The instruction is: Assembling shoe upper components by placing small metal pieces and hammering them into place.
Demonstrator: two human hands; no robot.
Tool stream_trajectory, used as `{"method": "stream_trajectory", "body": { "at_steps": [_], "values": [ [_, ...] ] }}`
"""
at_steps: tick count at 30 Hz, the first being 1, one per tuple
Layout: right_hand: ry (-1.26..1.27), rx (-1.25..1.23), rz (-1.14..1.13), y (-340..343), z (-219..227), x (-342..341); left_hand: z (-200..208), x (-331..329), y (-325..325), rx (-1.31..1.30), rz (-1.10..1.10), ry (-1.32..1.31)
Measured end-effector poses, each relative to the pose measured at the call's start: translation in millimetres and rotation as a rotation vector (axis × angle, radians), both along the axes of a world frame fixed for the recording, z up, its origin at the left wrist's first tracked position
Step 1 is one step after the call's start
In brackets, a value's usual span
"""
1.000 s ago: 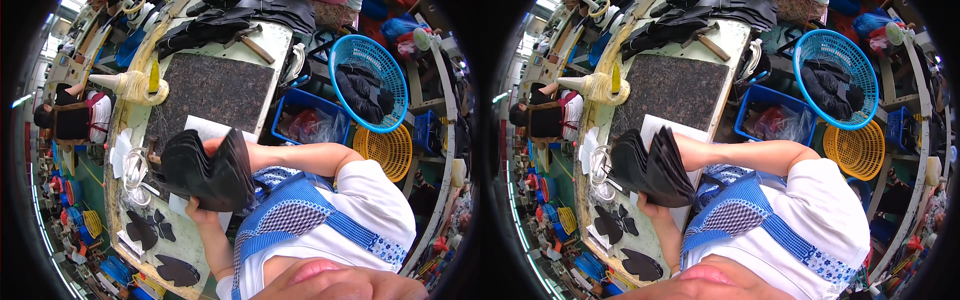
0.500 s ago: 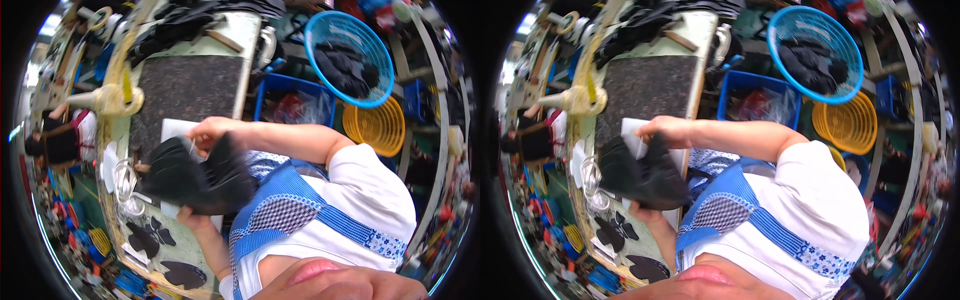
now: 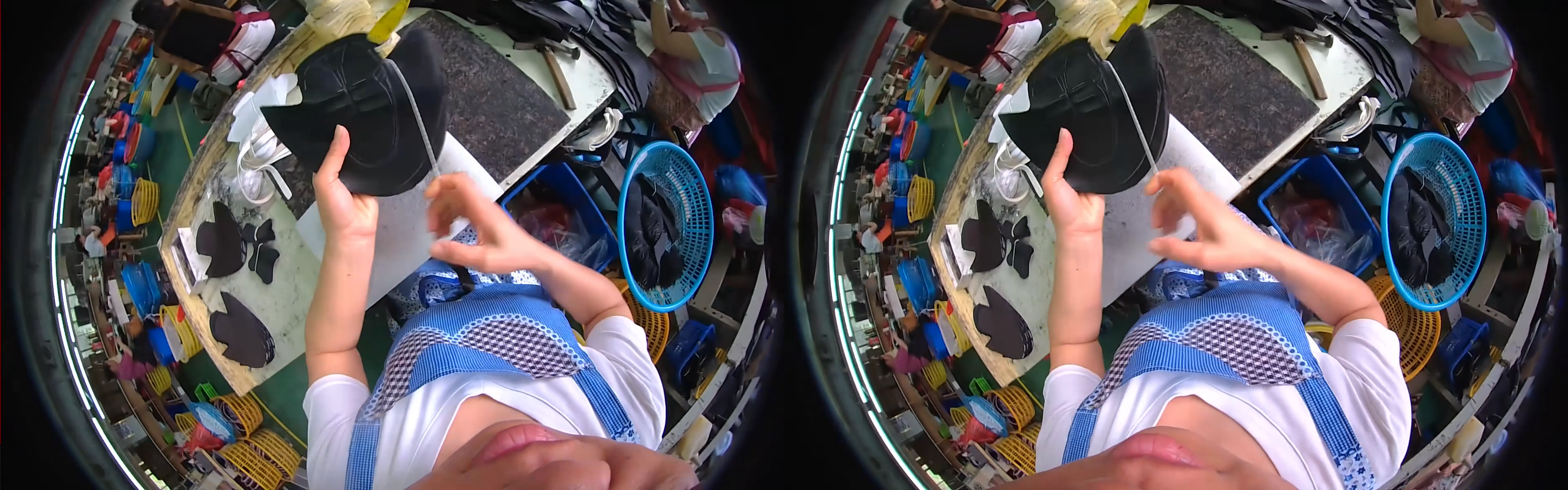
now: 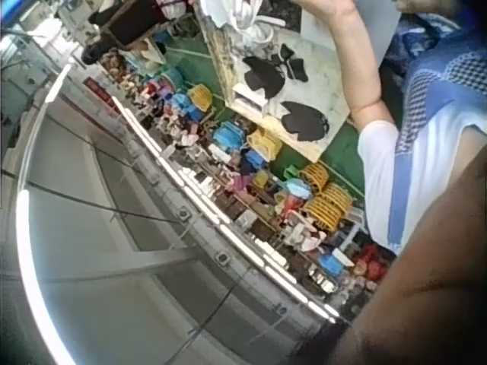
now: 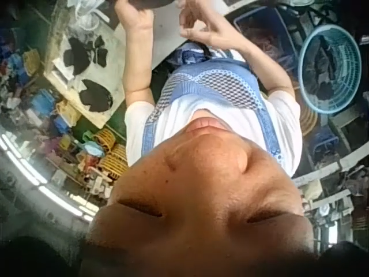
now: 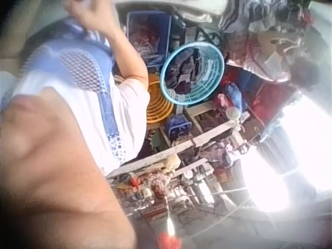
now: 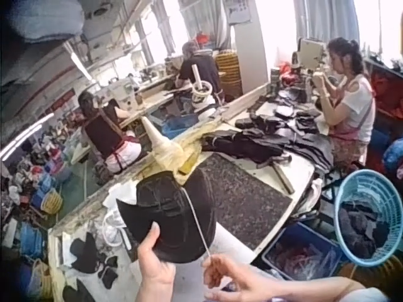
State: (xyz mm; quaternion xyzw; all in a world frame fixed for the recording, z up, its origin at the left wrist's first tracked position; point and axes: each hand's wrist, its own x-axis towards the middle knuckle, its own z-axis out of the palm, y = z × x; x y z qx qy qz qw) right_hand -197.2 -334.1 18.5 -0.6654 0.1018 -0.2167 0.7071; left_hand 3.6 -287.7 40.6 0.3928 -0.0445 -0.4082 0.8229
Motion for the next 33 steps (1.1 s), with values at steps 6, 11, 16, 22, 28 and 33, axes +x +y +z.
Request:
{"method": "stream_trajectory", "body": {
  "at_steps": [6, 11, 16, 22, 28, 33],
  "values": [
    [-0.541, -0.015, 0.121, 22, 25, 63, -98, 34, 67, 0.376, -0.271, -0.680],
    [-0.449, -0.205, -0.102, -8, 15, 25, -18, -15, 23, 0.284, 0.121, -0.687],
    [-0.198, -0.099, -0.611, -34, 5, -6, 8, -54, 14, 0.098, -0.079, -0.301],
    [-0.147, 0.301, -0.467, -60, 14, -46, -8, -57, 4, 0.190, -0.492, -0.552],
    [0.055, 0.217, -0.286, -90, 3, -30, 5, -42, 9, 0.258, -0.504, -0.879],
    [0.174, -0.508, -0.332, -203, 19, 15, 18, -1, 32, 0.201, -0.231, -0.684]
  ]
}}
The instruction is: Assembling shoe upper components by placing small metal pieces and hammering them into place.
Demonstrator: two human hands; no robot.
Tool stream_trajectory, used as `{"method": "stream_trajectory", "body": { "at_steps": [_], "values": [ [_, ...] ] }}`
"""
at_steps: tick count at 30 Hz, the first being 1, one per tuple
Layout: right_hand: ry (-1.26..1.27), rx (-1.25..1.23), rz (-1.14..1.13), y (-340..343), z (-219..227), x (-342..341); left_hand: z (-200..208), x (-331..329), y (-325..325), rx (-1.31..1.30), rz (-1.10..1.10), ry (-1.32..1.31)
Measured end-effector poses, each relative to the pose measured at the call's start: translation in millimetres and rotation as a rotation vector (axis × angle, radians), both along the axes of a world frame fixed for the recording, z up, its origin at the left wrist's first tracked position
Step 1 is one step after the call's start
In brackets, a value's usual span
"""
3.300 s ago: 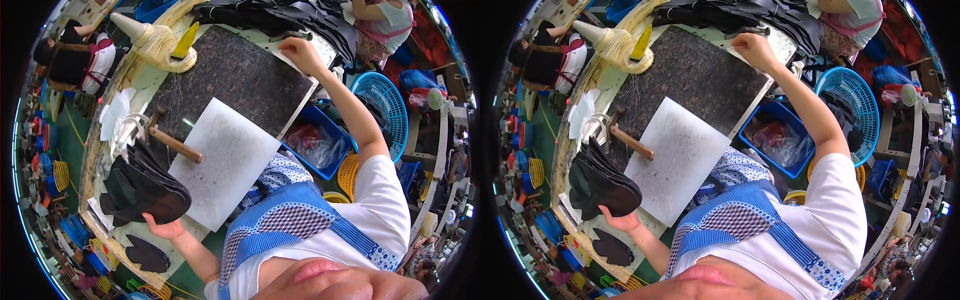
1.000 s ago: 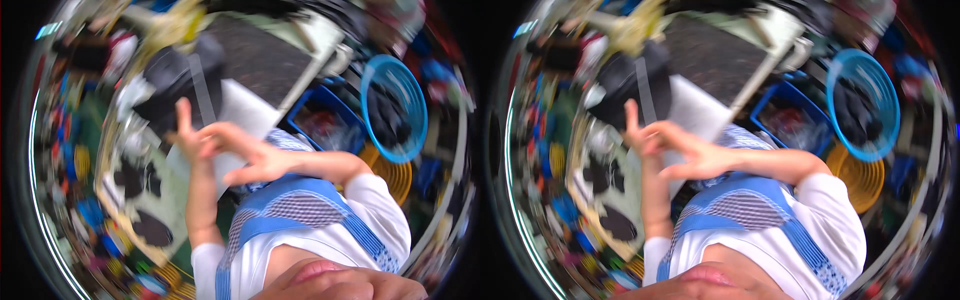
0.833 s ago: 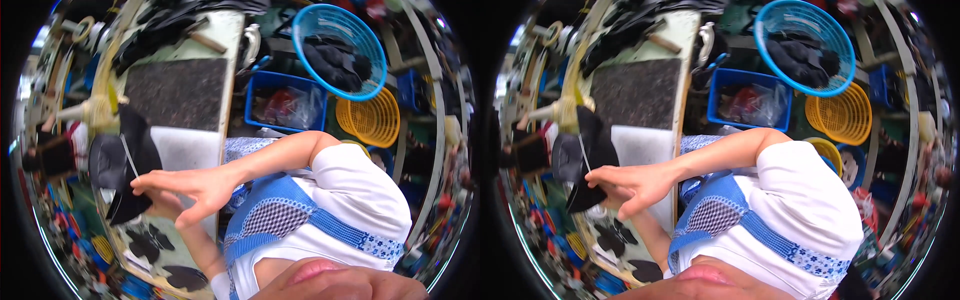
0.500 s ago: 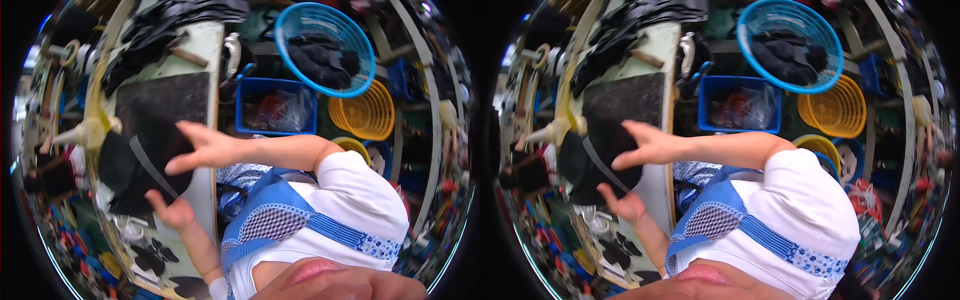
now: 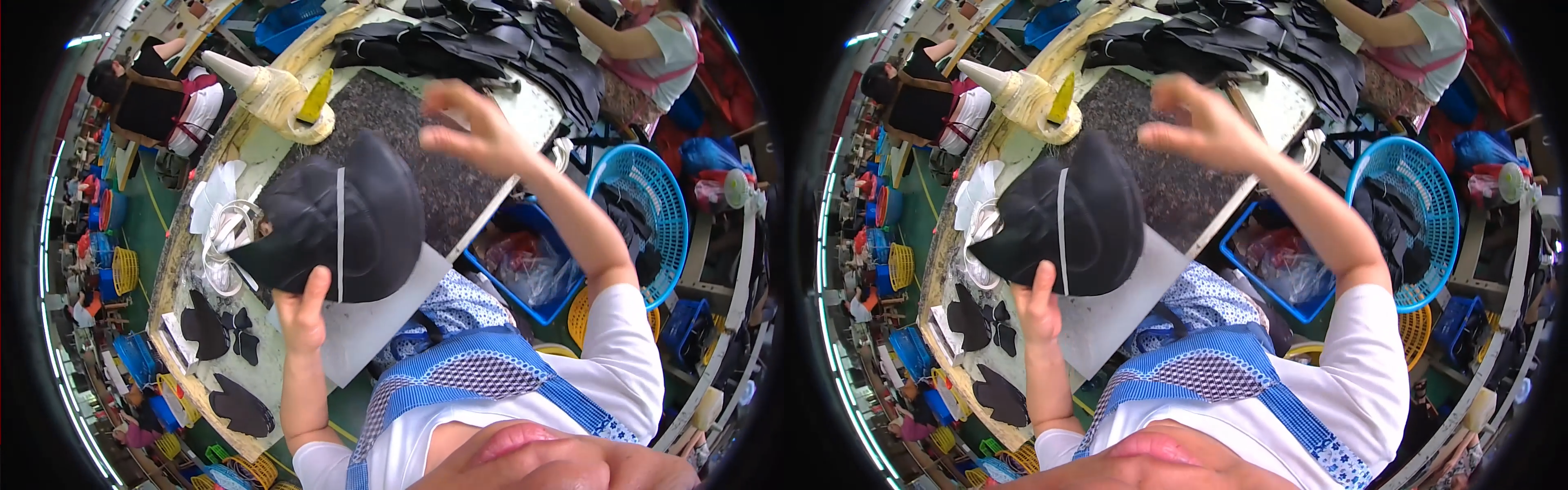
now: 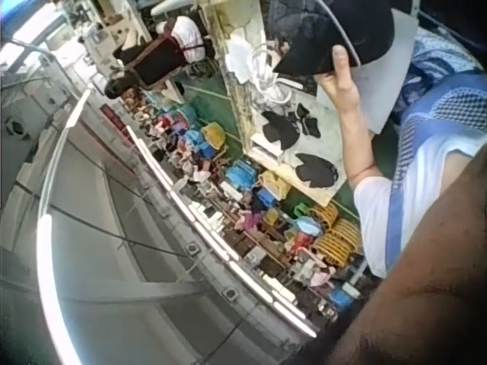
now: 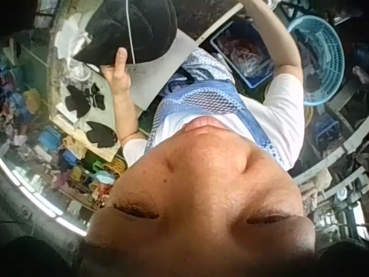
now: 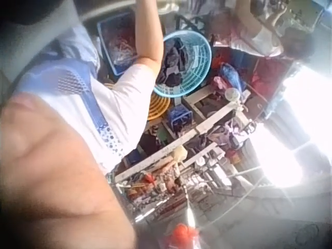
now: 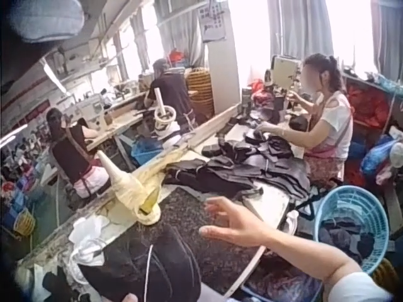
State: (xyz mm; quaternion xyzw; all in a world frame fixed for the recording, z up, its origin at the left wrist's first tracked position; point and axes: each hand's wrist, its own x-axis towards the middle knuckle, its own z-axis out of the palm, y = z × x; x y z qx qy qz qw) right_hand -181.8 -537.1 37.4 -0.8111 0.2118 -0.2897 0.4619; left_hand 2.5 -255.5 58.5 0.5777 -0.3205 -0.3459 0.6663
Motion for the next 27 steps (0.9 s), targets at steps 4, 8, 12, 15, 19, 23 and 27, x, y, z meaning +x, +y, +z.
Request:
{"method": "stream_trajectory", "body": {
  "at_steps": [4, 8, 12, 15, 19, 23, 27],
  "values": [
    [0.549, -0.782, -0.441, -121, -34, 68, -1, 18, 4, -0.072, 0.105, 0.023],
    [1.029, -0.453, -0.214, -166, -42, 118, 4, 27, -1, -0.068, 0.215, 0.044],
    [0.849, -0.731, -0.351, -217, -22, 117, 4, 43, -4, -0.039, 0.242, 0.139],
    [0.597, -0.653, -0.365, -227, 54, 76, 0, 53, -28, -0.045, 0.210, 0.177],
    [0.512, -0.639, -0.395, -170, 147, 4, 21, 47, -77, -0.107, 0.117, 0.193],
    [0.610, -1.026, -0.489, -157, 59, -73, 33, 41, -164, -0.154, 0.052, 0.164],
    [0.703, -0.978, -0.350, -85, -57, -97, 27, 34, -282, -0.354, -0.017, 0.205]
  ]
}}
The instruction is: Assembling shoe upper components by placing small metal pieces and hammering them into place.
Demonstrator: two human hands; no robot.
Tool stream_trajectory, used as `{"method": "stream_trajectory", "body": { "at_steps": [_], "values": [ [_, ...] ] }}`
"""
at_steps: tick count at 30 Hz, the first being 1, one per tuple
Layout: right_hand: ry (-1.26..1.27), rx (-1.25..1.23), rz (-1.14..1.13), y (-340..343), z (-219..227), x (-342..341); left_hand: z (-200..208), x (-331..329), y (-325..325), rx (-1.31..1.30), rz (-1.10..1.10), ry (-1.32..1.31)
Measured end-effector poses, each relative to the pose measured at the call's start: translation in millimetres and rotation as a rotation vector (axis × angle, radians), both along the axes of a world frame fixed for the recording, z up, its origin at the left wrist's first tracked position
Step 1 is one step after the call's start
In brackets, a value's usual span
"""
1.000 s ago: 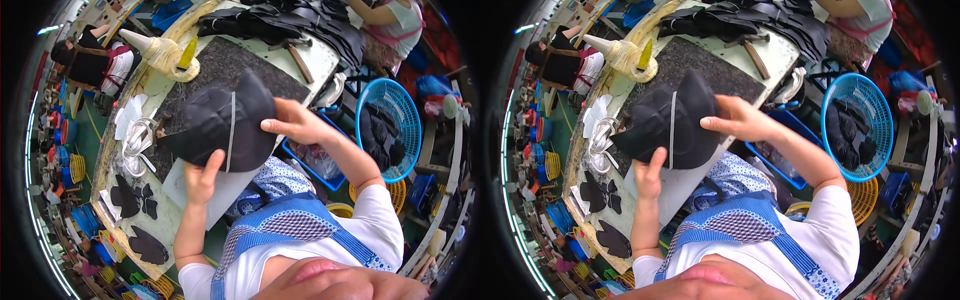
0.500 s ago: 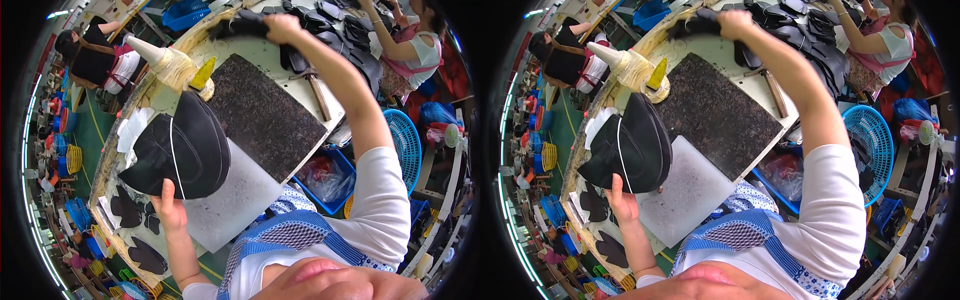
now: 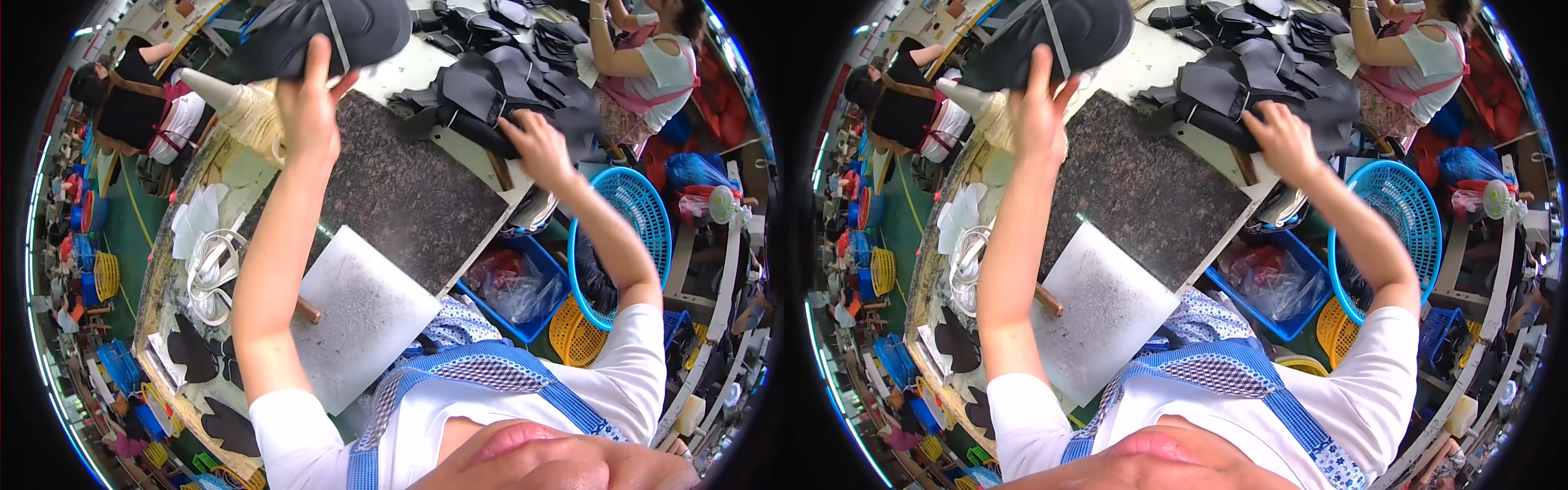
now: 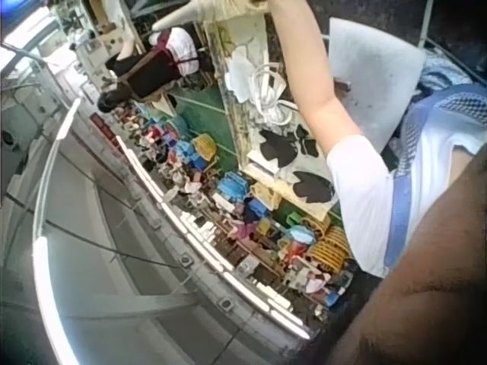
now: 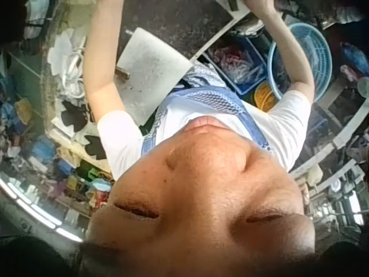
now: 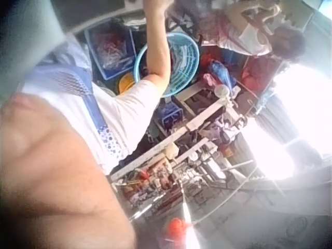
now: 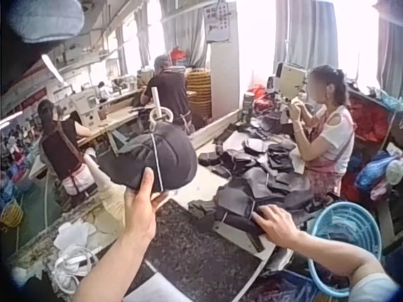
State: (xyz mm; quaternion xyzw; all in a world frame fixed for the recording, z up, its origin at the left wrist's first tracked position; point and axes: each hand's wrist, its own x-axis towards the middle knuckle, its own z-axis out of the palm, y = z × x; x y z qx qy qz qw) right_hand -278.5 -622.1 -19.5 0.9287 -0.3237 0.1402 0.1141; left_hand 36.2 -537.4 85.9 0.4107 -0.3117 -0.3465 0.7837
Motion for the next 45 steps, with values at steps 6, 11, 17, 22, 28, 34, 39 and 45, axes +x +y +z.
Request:
{"method": "stream_trajectory", "body": {
  "at_steps": [6, 11, 17, 22, 28, 34, 39, 45],
  "values": [
    [-0.107, 0.122, -0.080, 30, 4, 12, -89, 27, -130, 0.294, 0.144, 0.285],
    [-0.093, 0.229, 0.006, 22, 8, 11, -87, 14, -54, 0.539, -0.238, 0.068],
    [-0.282, 0.256, 0.098, 43, 67, 27, -29, -13, 199, 0.312, -0.311, -0.691],
    [-0.481, 0.774, 0.321, 83, 73, 82, -50, -7, 378, 0.800, 0.173, -0.347],
    [-0.249, 0.781, 0.765, 150, 98, 169, -97, 79, 533, 0.734, 1.007, 0.028],
    [-0.144, 0.946, 0.958, 212, 98, 230, -136, 230, 558, 0.703, 1.156, 0.445],
    [-0.118, 0.770, 0.953, 250, 73, 289, -152, 268, 535, 1.417, 1.269, 0.083],
    [0.029, 0.612, 1.222, 295, 53, 358, -156, 283, 532, 1.513, 1.155, 0.040]
  ]
}}
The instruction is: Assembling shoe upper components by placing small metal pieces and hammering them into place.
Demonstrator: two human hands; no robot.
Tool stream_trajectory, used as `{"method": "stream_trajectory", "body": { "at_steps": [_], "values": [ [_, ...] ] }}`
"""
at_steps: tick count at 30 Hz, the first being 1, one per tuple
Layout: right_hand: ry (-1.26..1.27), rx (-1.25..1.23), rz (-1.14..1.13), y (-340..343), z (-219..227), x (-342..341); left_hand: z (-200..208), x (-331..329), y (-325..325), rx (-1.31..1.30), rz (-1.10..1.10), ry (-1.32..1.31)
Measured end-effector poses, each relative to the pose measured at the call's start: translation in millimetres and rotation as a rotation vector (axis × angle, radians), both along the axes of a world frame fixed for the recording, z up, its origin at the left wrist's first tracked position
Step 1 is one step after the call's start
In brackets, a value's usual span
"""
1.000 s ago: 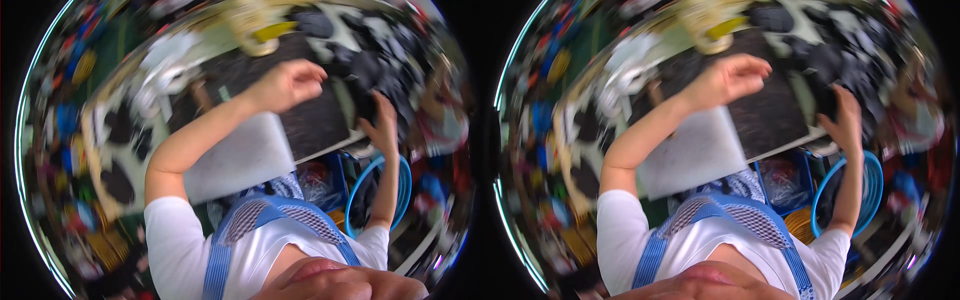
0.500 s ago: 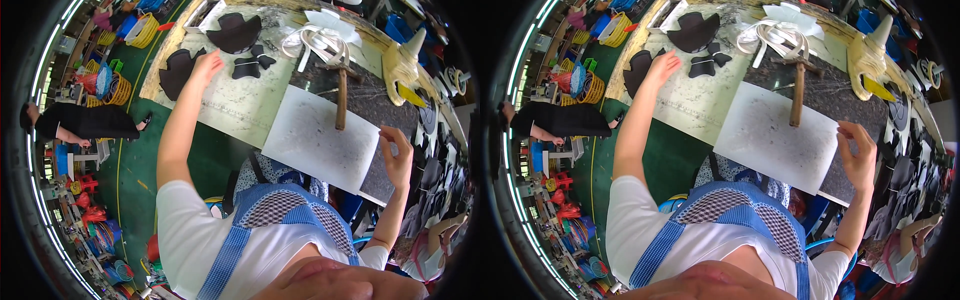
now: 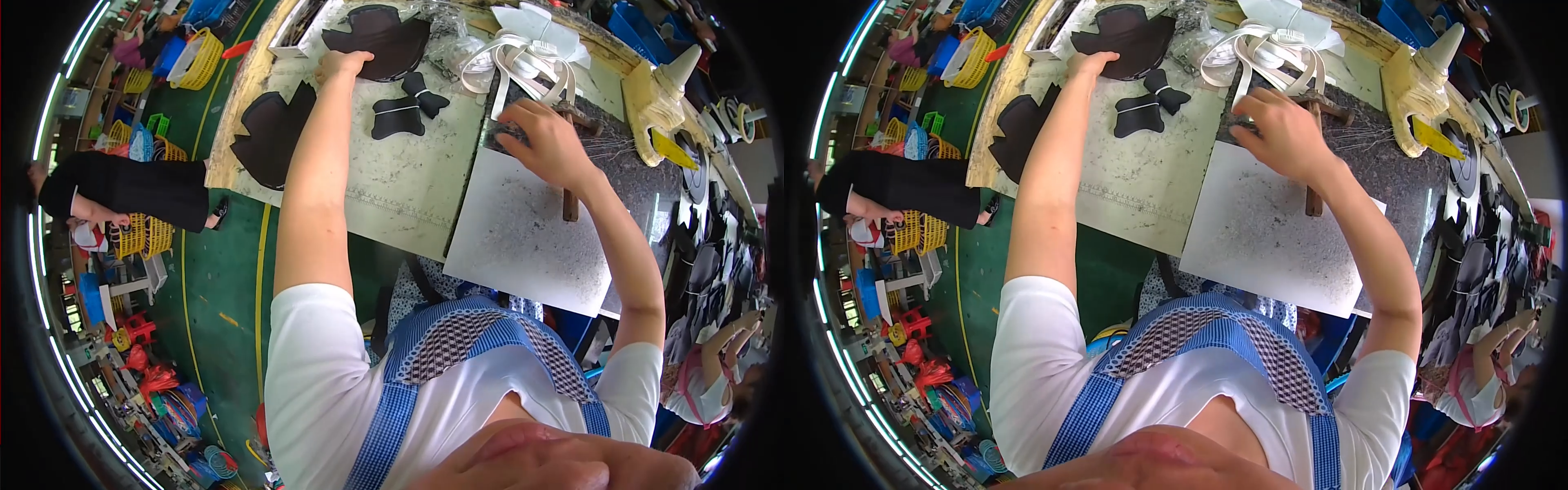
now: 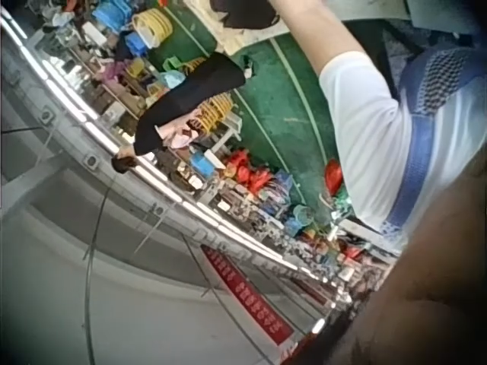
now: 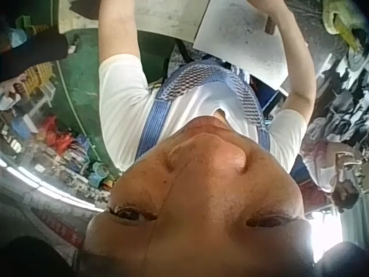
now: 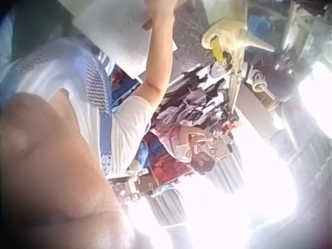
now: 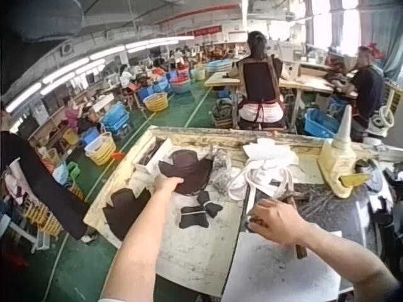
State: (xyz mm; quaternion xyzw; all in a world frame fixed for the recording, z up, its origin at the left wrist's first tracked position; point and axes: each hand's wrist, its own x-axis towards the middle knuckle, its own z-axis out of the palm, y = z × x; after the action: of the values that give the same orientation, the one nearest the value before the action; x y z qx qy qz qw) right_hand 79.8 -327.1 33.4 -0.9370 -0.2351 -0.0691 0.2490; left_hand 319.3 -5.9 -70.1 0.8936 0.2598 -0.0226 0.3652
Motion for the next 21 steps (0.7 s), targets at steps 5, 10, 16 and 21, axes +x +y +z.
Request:
{"method": "stream_trajectory", "body": {
  "at_steps": [5, 10, 16, 21],
  "values": [
    [0.084, 0.096, 0.109, 34, -3, 21, 11, -21, -3, -0.225, 0.133, -0.226],
    [0.350, 0.704, 0.013, 58, 23, 4, 111, -102, -50, -0.567, -0.260, -1.011],
    [0.520, 1.502, -0.265, 124, 17, -8, 99, -250, -95, -0.038, -0.735, -1.021],
    [0.765, 1.614, -0.336, 82, -4, -38, 79, -290, -42, -0.420, -0.366, -0.848]
  ]
}}
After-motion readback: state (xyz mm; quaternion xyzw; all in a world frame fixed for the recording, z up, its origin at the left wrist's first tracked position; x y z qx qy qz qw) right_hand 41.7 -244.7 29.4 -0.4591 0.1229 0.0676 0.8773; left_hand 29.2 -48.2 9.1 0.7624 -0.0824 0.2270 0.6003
